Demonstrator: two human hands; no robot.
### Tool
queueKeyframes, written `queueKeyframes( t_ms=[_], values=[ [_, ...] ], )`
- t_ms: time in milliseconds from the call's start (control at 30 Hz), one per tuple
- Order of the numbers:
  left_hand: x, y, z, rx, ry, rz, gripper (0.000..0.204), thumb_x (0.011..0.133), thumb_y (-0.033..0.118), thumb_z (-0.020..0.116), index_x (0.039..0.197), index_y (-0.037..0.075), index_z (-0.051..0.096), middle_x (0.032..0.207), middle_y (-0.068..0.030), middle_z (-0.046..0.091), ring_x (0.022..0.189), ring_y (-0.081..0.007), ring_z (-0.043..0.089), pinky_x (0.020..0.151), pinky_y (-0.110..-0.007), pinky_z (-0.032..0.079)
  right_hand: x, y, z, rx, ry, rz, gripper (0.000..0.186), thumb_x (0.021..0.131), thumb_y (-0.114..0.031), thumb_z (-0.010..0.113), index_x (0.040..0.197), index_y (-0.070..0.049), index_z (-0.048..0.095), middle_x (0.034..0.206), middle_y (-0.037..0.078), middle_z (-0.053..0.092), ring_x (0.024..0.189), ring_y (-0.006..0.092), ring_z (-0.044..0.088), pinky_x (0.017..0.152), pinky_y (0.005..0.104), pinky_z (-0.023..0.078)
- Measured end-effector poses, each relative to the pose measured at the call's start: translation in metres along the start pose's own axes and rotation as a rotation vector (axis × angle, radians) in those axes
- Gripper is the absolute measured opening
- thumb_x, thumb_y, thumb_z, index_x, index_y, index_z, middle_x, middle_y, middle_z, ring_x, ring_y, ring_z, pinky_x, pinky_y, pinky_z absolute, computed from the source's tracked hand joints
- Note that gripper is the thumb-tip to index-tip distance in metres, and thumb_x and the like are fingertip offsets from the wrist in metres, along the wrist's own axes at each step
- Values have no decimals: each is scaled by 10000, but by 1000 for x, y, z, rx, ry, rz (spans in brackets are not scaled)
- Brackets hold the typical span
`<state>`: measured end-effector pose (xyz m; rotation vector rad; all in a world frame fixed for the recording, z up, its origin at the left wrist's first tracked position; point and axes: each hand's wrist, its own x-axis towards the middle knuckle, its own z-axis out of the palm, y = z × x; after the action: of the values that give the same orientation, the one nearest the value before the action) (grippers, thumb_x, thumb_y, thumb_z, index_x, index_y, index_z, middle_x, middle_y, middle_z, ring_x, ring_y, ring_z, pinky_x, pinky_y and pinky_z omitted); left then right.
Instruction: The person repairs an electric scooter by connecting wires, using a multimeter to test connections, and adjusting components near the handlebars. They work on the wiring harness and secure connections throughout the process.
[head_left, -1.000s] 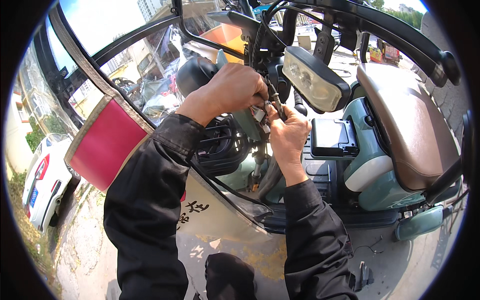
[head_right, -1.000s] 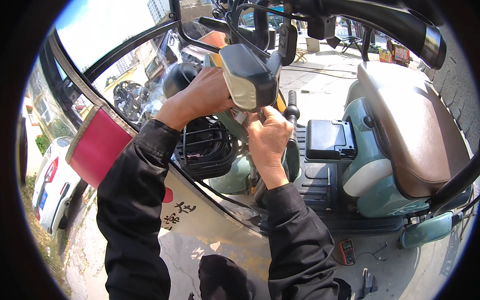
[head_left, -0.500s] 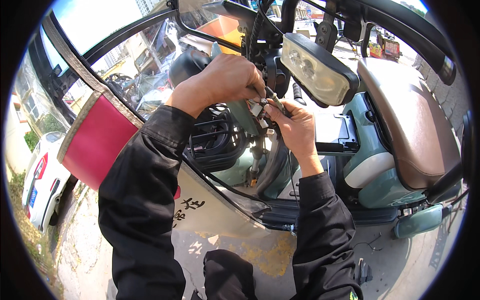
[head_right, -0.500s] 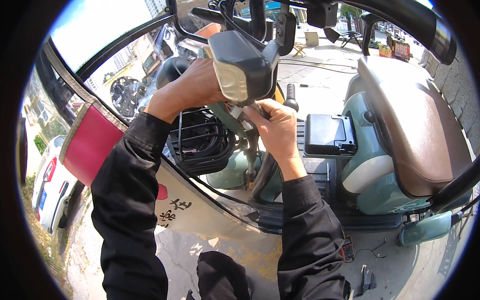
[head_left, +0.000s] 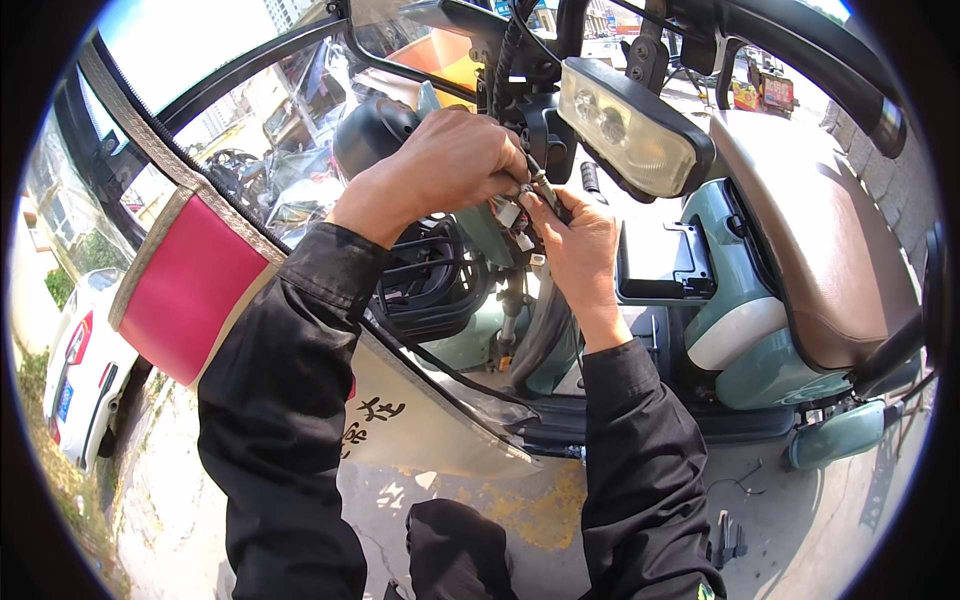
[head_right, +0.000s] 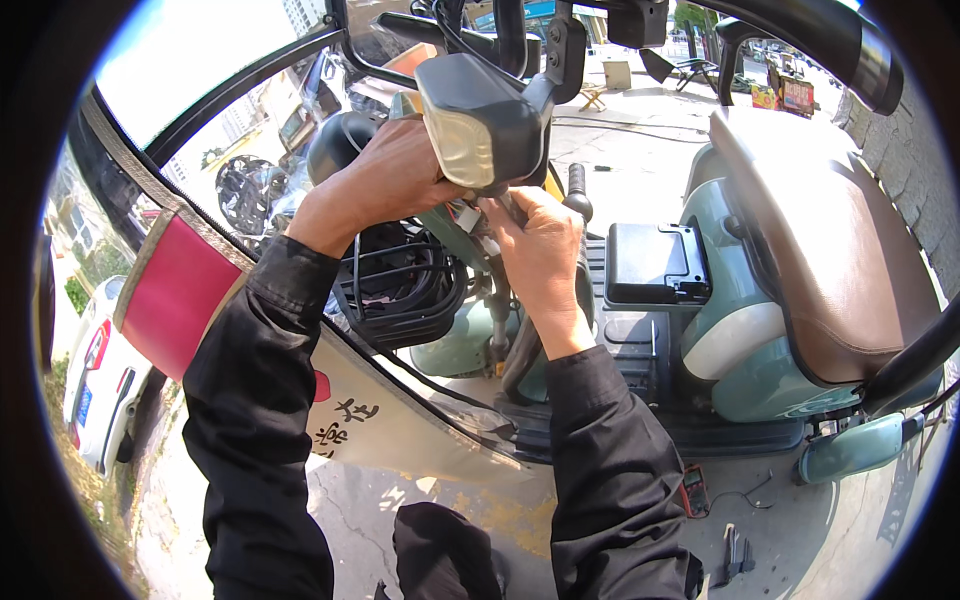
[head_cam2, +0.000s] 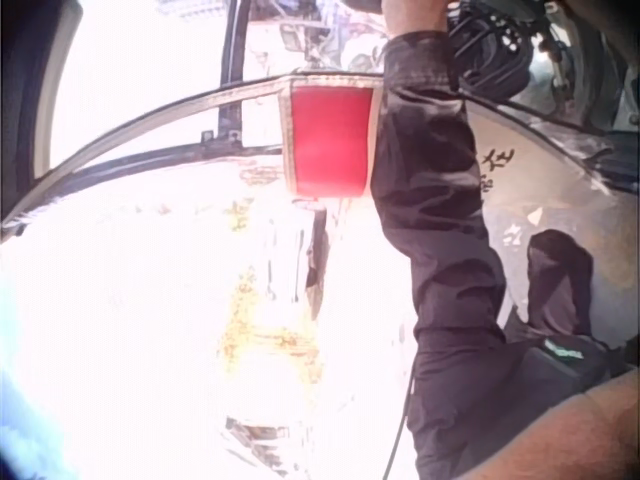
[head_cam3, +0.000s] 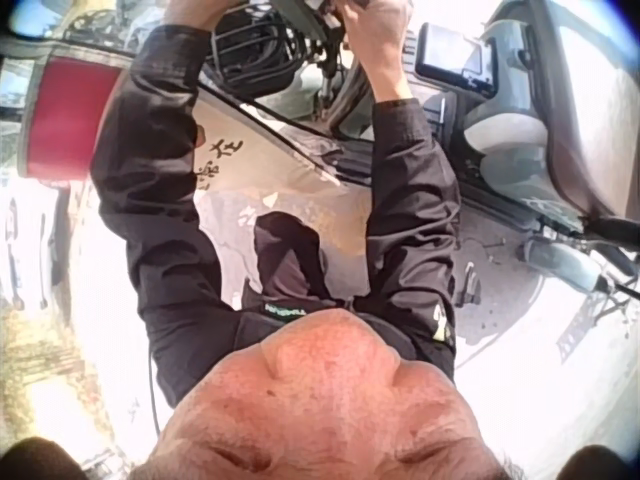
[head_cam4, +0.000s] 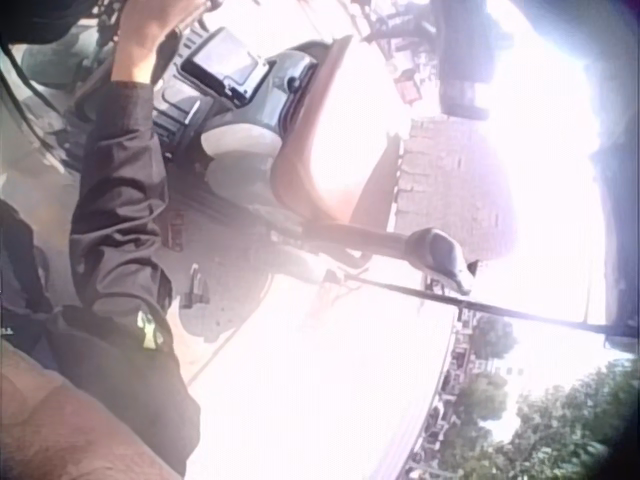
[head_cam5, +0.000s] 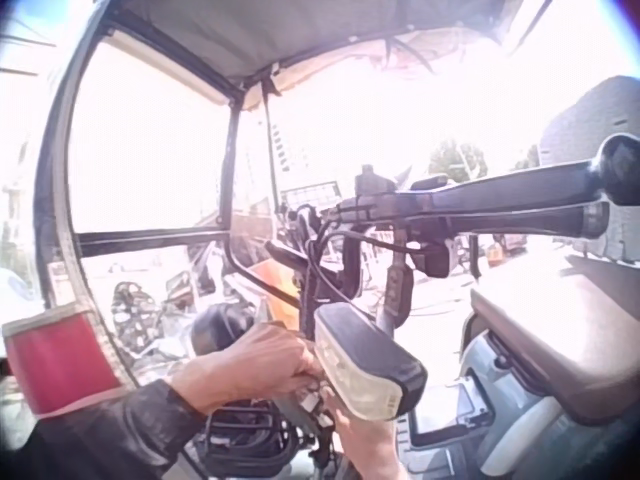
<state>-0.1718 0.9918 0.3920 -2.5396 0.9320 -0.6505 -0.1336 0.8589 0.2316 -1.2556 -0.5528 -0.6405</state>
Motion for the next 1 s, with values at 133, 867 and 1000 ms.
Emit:
queueKeyframes(
  t_ms=[133, 867, 1000],
  values=[
    [1, 1, -2, 12, -77, -35, 384, 841, 380, 759, 1034, 54, 691, 998, -151, 708, 976, -387, 653, 833, -475, 501, -4, -12, 2, -141, 65, 16, 136, 873, -115, 761, 880, 16, 728, 680, 129, 658, 565, 198, 578, 588, 313, 473],
    [4, -11, -31, -255, -260, -144, 181, 817, 230, 762, 980, 190, 829, 945, -39, 774, 866, -265, 723, 774, -363, 539, 4, 22, -36, 332, -332, 185, 162, 938, -88, 764, 1071, 5, 764, 879, 34, 741, 789, 100, 691, 736, 226, 557],
    [10, -4, -23, -188, -145, -39, 219, 831, 200, 754, 1038, 166, 817, 960, -47, 780, 900, -255, 727, 801, -358, 532, -6, 27, -25, 576, -302, 350, 177, 946, -131, 765, 1069, -4, 746, 837, 39, 726, 713, 97, 699, 670, 229, 567]
  ],
)
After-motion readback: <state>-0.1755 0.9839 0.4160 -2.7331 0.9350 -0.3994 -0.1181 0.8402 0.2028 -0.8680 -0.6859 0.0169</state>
